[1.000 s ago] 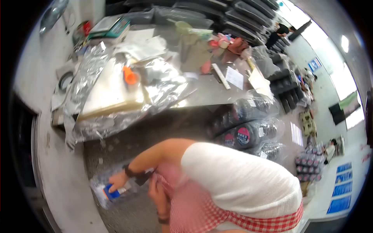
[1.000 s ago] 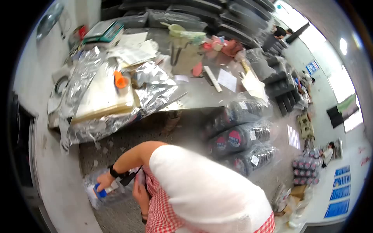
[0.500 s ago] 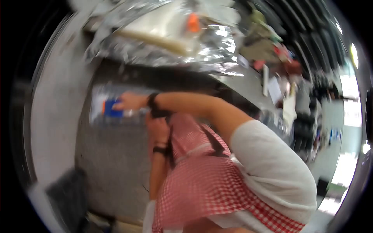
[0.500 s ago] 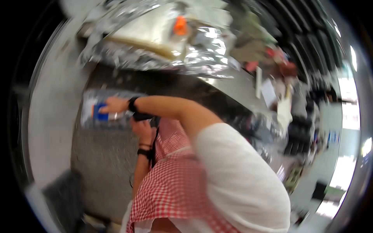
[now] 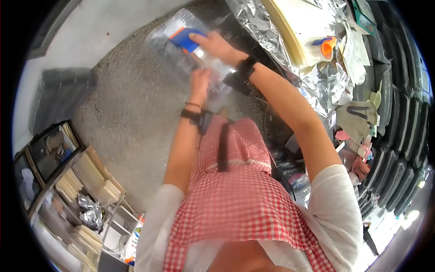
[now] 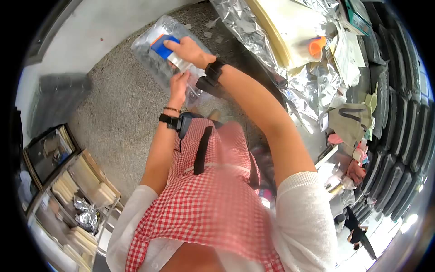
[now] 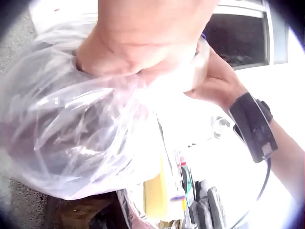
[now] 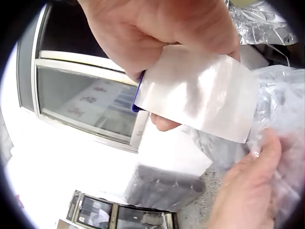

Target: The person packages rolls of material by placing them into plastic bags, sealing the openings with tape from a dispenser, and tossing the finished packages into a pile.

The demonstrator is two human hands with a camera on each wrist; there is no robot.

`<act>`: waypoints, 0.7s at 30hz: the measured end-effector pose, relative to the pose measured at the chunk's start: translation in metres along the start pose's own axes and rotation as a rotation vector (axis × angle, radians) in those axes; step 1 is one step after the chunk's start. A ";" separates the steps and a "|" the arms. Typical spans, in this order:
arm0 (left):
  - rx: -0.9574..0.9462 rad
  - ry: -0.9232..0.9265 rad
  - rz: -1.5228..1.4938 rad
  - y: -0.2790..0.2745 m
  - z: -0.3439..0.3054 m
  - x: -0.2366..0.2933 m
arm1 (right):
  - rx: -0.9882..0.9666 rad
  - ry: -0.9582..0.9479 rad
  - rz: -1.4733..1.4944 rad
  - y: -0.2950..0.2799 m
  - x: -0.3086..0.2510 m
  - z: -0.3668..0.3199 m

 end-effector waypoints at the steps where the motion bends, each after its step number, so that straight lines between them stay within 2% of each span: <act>1: 0.018 -0.078 -0.044 0.000 0.003 0.006 | -0.018 -0.041 0.086 0.000 -0.008 -0.012; 3: 0.031 -0.206 -0.038 0.002 0.009 0.006 | -0.041 -0.117 0.258 -0.004 -0.015 -0.039; 5: 0.035 -0.302 0.061 0.000 0.014 -0.002 | 0.022 -0.183 0.114 -0.016 0.004 -0.077; 6: 0.015 -0.240 0.001 0.002 0.013 -0.002 | -0.001 -0.191 0.141 -0.020 0.016 -0.104; 7: -0.008 -0.180 -0.062 0.004 0.011 -0.002 | 0.060 -0.153 0.081 -0.025 0.038 -0.132; 8: -0.043 -0.221 -0.065 -0.001 0.015 -0.002 | 0.075 -0.216 0.005 -0.033 0.055 -0.163; 9: -0.076 -0.264 -0.068 -0.007 0.016 -0.003 | -0.020 -0.103 -0.076 -0.044 0.067 -0.199; 10: -0.159 -0.207 -0.028 -0.008 0.012 0.010 | 0.011 -0.070 -0.073 -0.049 0.083 -0.232; 12: -0.193 -0.227 -0.136 -0.009 0.011 0.016 | 0.032 0.015 -0.080 -0.059 0.119 -0.290; 13: -0.210 -0.235 -0.190 -0.010 0.014 0.017 | 0.060 0.043 -0.157 -0.063 0.154 -0.315; 14: -0.234 -0.254 -0.119 -0.020 0.025 0.002 | 0.082 0.066 -0.185 -0.063 0.177 -0.328; 16: -0.147 -0.261 -0.133 0.004 -0.005 0.030 | 0.118 0.135 -0.199 -0.058 0.200 -0.327; 18: -0.107 -0.269 -0.117 0.014 -0.025 0.046 | 0.150 0.232 -0.170 -0.042 0.214 -0.293; 20: -0.103 -0.264 -0.092 0.016 -0.029 0.051 | 0.196 0.175 -0.344 -0.024 0.233 -0.246; 21: -0.119 -0.270 -0.240 0.006 -0.020 0.040 | 0.204 0.137 -0.454 -0.018 0.235 -0.225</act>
Point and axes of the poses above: each hand's wrist, its own z-axis towards the middle knuckle, its own y-axis out of the palm, x = y × z, the point moved 2 cm from there along z, towards the middle knuckle, and after that the axes turned 1 degree about -y, right-handed, at the moved point
